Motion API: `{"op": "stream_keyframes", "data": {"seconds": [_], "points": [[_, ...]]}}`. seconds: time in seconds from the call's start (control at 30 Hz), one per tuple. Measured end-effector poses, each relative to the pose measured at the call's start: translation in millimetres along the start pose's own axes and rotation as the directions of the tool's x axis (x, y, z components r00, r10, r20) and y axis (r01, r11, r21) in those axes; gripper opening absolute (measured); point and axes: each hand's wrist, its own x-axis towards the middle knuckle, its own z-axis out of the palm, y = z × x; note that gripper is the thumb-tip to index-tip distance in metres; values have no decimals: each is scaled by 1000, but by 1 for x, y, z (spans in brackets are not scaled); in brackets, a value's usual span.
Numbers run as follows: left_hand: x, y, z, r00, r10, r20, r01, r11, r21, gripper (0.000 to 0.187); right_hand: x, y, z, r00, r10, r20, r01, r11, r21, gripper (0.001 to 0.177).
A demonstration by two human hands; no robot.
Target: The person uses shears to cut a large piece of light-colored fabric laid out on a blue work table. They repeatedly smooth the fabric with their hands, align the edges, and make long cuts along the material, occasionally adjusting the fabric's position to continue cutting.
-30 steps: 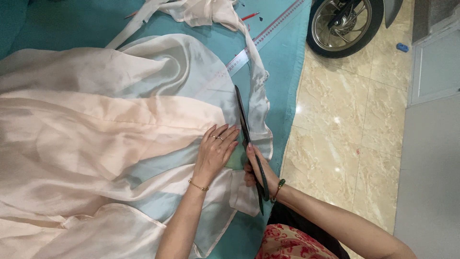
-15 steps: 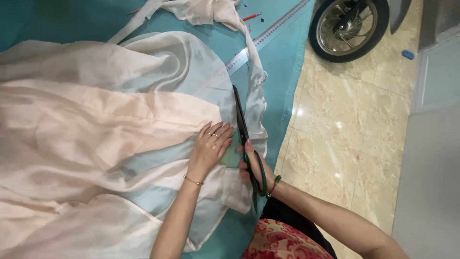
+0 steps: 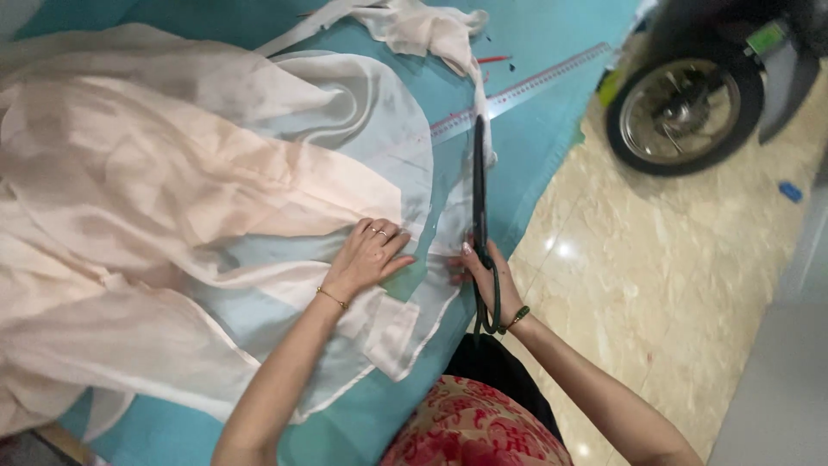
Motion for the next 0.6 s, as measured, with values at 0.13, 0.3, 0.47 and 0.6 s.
{"op": "stream_keyframes", "data": {"seconds": [0.13,0.3,0.47,0.6], "points": [[23,3,-18,962,-242,126,250,966,-60,42,23,5,-23,968,82,235,-91,996,26,44],[47,-2,-37,764,-540,354,632,737,-239,51,62,-18,-85,884,69,462,-102,994,46,46],[27,40,-69,712,-693,114,695,671,-259,46,134,-21,-153,836,69,545,-66,998,-25,42],[-14,105,-98,546,-834,-80,736,523,-430,36,239,-19,-193,793,-114,598,156,988,-20,40]]}}
